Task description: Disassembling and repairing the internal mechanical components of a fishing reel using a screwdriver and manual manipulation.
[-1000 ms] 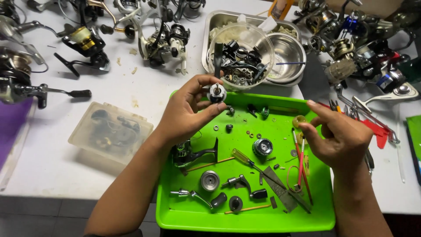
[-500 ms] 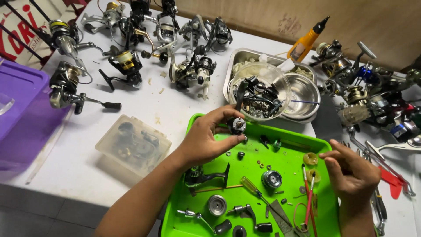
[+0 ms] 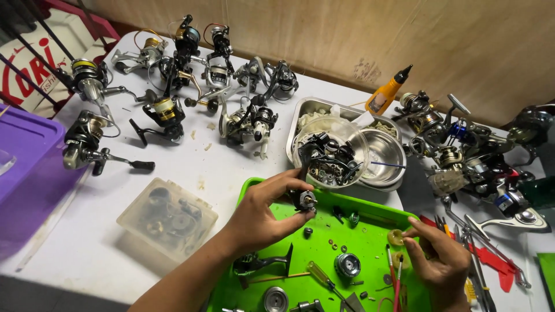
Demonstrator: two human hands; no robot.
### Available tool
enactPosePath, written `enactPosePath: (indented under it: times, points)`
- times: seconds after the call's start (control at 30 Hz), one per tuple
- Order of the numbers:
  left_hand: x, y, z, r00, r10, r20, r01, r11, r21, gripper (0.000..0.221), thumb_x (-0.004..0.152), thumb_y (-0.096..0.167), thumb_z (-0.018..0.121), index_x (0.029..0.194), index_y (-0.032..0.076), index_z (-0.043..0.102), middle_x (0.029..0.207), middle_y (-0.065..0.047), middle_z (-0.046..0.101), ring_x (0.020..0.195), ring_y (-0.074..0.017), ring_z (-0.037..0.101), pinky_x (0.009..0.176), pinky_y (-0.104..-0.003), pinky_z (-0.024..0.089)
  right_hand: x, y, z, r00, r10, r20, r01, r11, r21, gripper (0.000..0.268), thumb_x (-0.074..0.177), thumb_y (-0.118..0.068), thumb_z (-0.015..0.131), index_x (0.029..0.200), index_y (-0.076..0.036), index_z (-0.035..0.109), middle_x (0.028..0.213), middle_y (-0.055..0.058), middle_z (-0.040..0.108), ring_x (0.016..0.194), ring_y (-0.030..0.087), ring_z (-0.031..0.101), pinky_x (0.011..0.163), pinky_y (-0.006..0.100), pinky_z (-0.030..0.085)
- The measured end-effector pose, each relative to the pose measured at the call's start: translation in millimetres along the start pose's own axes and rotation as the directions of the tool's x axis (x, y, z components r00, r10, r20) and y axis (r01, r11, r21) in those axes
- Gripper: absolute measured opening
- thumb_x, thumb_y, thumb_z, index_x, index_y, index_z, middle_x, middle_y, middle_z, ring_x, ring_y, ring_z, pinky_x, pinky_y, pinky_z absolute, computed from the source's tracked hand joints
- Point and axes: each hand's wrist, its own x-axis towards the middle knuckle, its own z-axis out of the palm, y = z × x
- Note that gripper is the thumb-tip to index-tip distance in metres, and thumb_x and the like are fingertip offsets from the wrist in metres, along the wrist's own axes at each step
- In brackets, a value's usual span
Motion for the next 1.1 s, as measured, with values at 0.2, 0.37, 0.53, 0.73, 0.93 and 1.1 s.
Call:
enactPosePath:
  times: [0.2, 0.37, 0.53, 0.73, 0.93, 1.1]
  points:
    - [0, -6, 1, 0.999, 0.034, 0.001, -0.034, 0.999, 0.024, 0.041, 0.083, 0.025, 0.082, 0.120, 0.016, 0.067, 0.137, -0.027, 0.065, 0.137, -0.0398, 0.058, 0.120, -0.048, 0.042, -2, 0, 1, 1.000, 0.019, 0.007, -0.019, 1.000, 0.020, 0.031, 0.090, -0.014, 0.071, 0.117, 0.002, 0.070, 0.086, 0.010, 0.077, 0.058, 0.010, 0.070, 0.051, 0.021, 0.056]
    - [3, -12, 1, 0.997, 0.071, -0.019, -0.069, 0.996, 0.053, 0.041, 0.083, 0.025, 0.082, 0.120, 0.016, 0.067, 0.136, -0.026, 0.065, 0.136, -0.0396, 0.059, 0.120, -0.050, 0.043, 2, -3, 2, 0.999, 0.002, 0.036, -0.002, 1.000, 0.018, 0.030, 0.090, -0.012, 0.070, 0.116, 0.003, 0.070, 0.084, 0.012, 0.076, 0.057, 0.011, 0.070, 0.049, 0.020, 0.058]
    - [0, -10, 1, 0.998, 0.063, -0.025, -0.062, 0.997, 0.052, 0.040, 0.083, 0.023, 0.081, 0.120, 0.015, 0.067, 0.140, -0.028, 0.062, 0.137, -0.0398, 0.058, 0.120, -0.049, 0.042, 1, -3, 3, 0.997, 0.029, 0.067, -0.030, 0.999, 0.014, 0.025, 0.092, -0.011, 0.069, 0.113, 0.003, 0.070, 0.084, 0.013, 0.076, 0.058, 0.012, 0.071, 0.048, 0.021, 0.058]
    - [-3, -3, 1, 0.995, 0.098, -0.036, -0.097, 0.995, 0.033, 0.038, 0.084, 0.015, 0.081, 0.119, 0.013, 0.066, 0.137, -0.026, 0.065, 0.139, -0.0391, 0.057, 0.121, -0.047, 0.042, 6, -7, 4, 0.996, 0.060, 0.059, -0.065, 0.995, 0.082, 0.026, 0.091, -0.006, 0.070, 0.114, 0.007, 0.068, 0.091, 0.019, 0.077, 0.075, 0.020, 0.079, 0.060, 0.023, 0.064]
    - [-1, -2, 0, 0.997, 0.082, 0.002, -0.082, 0.996, 0.022, 0.038, 0.083, 0.015, 0.082, 0.118, 0.015, 0.067, 0.139, -0.029, 0.063, 0.136, -0.0358, 0.061, 0.116, -0.039, 0.047, -7, 8, 1, 0.998, 0.024, -0.060, -0.024, 1.000, 0.009, 0.026, 0.092, -0.005, 0.072, 0.115, 0.007, 0.071, 0.080, 0.012, 0.074, 0.055, 0.013, 0.065, 0.052, 0.023, 0.056]
    - [0, 1, -6, 0.999, 0.051, 0.004, -0.051, 0.999, 0.004, 0.038, 0.081, 0.014, 0.083, 0.116, 0.015, 0.069, 0.137, -0.028, 0.065, 0.137, -0.0356, 0.061, 0.117, -0.039, 0.044, -15, 12, 0, 0.975, 0.220, -0.038, -0.210, 0.963, 0.167, 0.026, 0.096, -0.003, 0.064, 0.119, 0.006, 0.068, 0.081, 0.014, 0.073, 0.063, 0.016, 0.072, 0.060, 0.022, 0.062]
